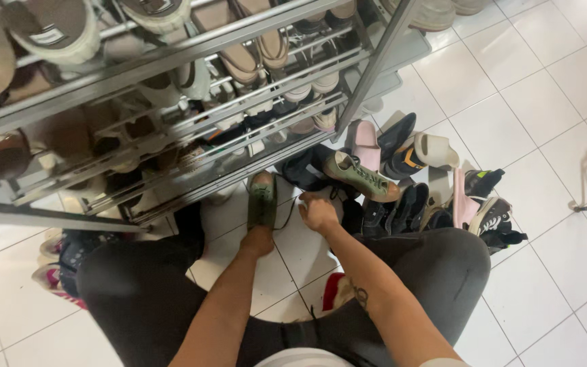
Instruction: The person sits on the floor and organizes a collection of shoes by placing them onto a multi-tiered metal shoe rack. They handle various types of footwear, including sneakers, boots, and sandals, arranging them pair by pair on the shelves.
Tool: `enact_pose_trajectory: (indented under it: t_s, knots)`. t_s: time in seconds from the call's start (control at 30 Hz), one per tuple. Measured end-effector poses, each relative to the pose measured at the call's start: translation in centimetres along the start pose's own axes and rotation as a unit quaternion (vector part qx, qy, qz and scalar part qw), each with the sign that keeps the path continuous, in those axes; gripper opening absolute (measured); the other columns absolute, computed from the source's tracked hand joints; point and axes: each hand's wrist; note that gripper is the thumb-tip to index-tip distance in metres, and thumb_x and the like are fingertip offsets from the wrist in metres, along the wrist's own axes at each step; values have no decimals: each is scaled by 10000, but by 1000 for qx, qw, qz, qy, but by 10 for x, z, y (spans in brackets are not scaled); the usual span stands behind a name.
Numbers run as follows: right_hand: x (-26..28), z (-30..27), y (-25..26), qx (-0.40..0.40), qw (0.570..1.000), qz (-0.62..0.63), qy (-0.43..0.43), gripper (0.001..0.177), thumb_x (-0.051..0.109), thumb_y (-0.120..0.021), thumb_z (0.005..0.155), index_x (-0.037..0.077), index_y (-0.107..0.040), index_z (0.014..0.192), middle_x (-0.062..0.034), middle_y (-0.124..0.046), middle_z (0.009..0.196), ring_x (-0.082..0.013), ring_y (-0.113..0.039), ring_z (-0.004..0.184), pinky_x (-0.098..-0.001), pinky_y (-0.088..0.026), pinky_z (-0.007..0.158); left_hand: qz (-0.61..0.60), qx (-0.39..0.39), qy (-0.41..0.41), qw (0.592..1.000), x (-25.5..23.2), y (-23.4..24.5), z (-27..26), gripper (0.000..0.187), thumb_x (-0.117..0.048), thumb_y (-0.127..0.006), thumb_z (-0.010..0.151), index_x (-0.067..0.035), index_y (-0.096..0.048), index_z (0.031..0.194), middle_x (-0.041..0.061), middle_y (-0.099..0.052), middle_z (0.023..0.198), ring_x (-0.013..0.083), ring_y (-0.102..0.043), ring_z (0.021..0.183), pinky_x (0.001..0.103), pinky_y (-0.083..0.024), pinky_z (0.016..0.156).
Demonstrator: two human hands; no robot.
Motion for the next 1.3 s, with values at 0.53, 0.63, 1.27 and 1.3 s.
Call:
enact_pose_trajectory:
  t_s: [0.53, 0.63, 1.27, 1.3]
  knots:
    - [-65, 73, 2, -188, 979, 60, -42, 861, 239, -766, 804, -33, -320, 1488, -335, -280, 1590, -523, -427, 1337, -467, -463, 1005, 34, 97, 18, 995, 11, -17, 11, 407, -111, -634, 888, 29, -655, 1270, 234, -660, 1291, 350, -656, 1201, 419, -543, 1029]
    - [-74, 83, 6, -125, 979, 106, -120, 985, 234, -756, 798, -4, -213, 1584, -320, -340, 1557, -487, -494, 1285, -474, -466, 1013, 37, 21, -23, 999, -2, -3, 5, 358, -68, -664, 855, 34, -702, 1196, 250, -653, 1262, 359, -653, 1163, 420, -553, 994]
    - [-52, 61, 116, -99, 941, 274, -174, 565, 513, -754, 781, -1, -757, 1017, -167, -789, 895, -279, -768, 784, -411, -591, 729, 34, -127, -185, 974, -75, 157, -124, 464, -195, -850, 667, -73, -710, 1092, 180, -730, 1096, 347, -690, 1077, 433, -550, 916]
    - [-42, 56, 136, -97, 956, 233, -149, 587, 530, -767, 811, -21, -757, 1012, -168, -782, 885, -259, -757, 783, -386, -580, 734, 43, -140, -208, 967, -80, 164, -139, 425, -184, -838, 682, -66, -715, 1072, 180, -741, 1071, 348, -698, 1064, 432, -549, 917]
Point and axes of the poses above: each hand's wrist, its own z-axis towards the middle knuckle, its own y-axis out of the back of the hand, x = y × z
